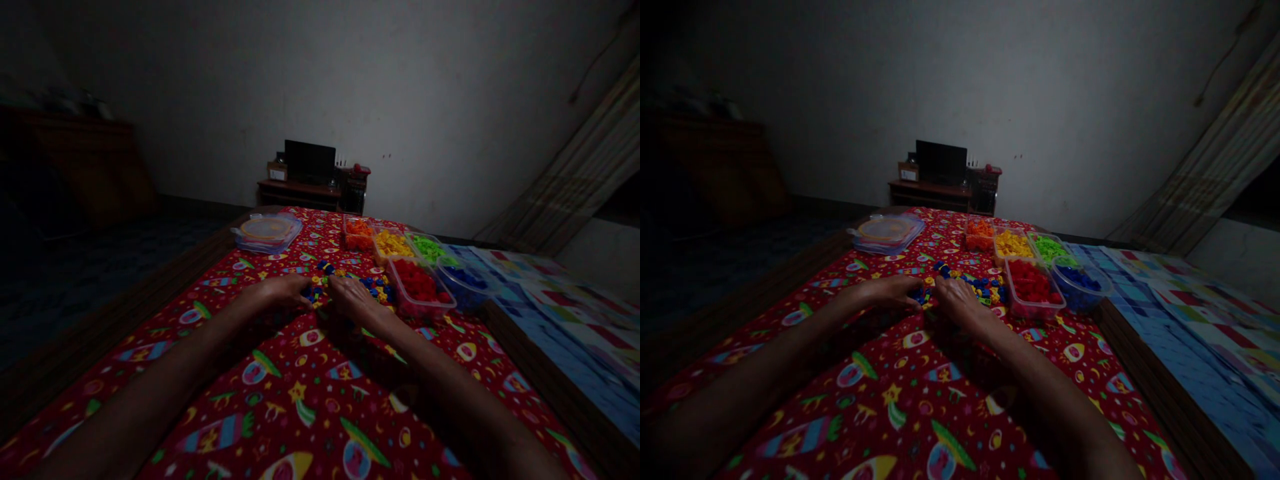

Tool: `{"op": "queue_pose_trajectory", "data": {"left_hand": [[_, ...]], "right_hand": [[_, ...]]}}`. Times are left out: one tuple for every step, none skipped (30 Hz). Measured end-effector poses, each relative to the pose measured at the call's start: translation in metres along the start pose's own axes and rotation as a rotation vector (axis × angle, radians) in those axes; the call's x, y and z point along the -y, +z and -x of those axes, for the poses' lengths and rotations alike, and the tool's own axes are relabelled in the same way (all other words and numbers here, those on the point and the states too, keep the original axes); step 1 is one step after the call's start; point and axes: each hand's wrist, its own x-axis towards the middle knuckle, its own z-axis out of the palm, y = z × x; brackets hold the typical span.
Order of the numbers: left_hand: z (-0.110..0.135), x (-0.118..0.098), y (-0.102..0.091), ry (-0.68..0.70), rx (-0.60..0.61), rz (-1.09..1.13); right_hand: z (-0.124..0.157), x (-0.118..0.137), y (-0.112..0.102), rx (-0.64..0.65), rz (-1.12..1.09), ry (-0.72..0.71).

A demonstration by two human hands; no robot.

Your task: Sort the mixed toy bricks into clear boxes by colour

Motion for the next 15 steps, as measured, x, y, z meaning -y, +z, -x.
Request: {"op": "queue_pose_trajectory", "data": {"left_hand": [[0.000,-0.003,0.003,-0.009,-0.028,-0.022],[0.000,-0.005,0.006,-0.003,-0.057,-0.035],[0.000,-0.007,0.009,0.015,-0.086,-0.036],[0.000,-0.007,0.010,0.036,-0.106,-0.028],[0.000,-0.007,0.011,0.053,-0.112,-0.017],[-0.001,-0.006,0.010,0.064,-0.103,-0.004],[-0.001,-0.004,0.009,0.064,-0.085,0.005],[-0.002,-0.001,0.008,0.057,-0.066,0.009],[-0.003,0.002,0.007,0.051,-0.047,0.010],[-0.004,0.005,0.006,0.046,-0.030,0.008],[-0.005,0.008,0.005,0.041,-0.018,0.002],[-0.005,0.011,0.005,0.037,-0.014,-0.006],[-0.006,0.013,0.005,0.037,-0.015,-0.013],[-0.007,0.016,0.005,0.041,-0.022,-0.017],[-0.008,0.018,0.006,0.042,-0.039,-0.014]], "right_hand": [[-0.002,-0.004,-0.001,0.007,0.010,0.005],[-0.006,-0.006,-0.002,0.031,0.026,0.014],[-0.011,-0.007,-0.003,0.063,0.045,0.018],[-0.017,-0.006,-0.005,0.099,0.064,0.016],[-0.024,-0.004,-0.006,0.139,0.080,0.012],[-0.030,0.000,-0.007,0.186,0.095,0.014],[-0.036,0.003,-0.008,0.235,0.109,0.021],[-0.041,0.007,-0.008,0.279,0.121,0.030],[-0.044,0.010,-0.008,0.313,0.130,0.041],[-0.047,0.013,-0.008,0.332,0.133,0.051],[-0.048,0.014,-0.007,0.329,0.127,0.061],[-0.048,0.014,-0.005,0.305,0.108,0.070],[-0.047,0.013,-0.003,0.263,0.069,0.083],[-0.046,0.012,-0.002,0.208,0.013,0.111],[-0.044,0.009,0.000,0.140,-0.063,0.154]]}}
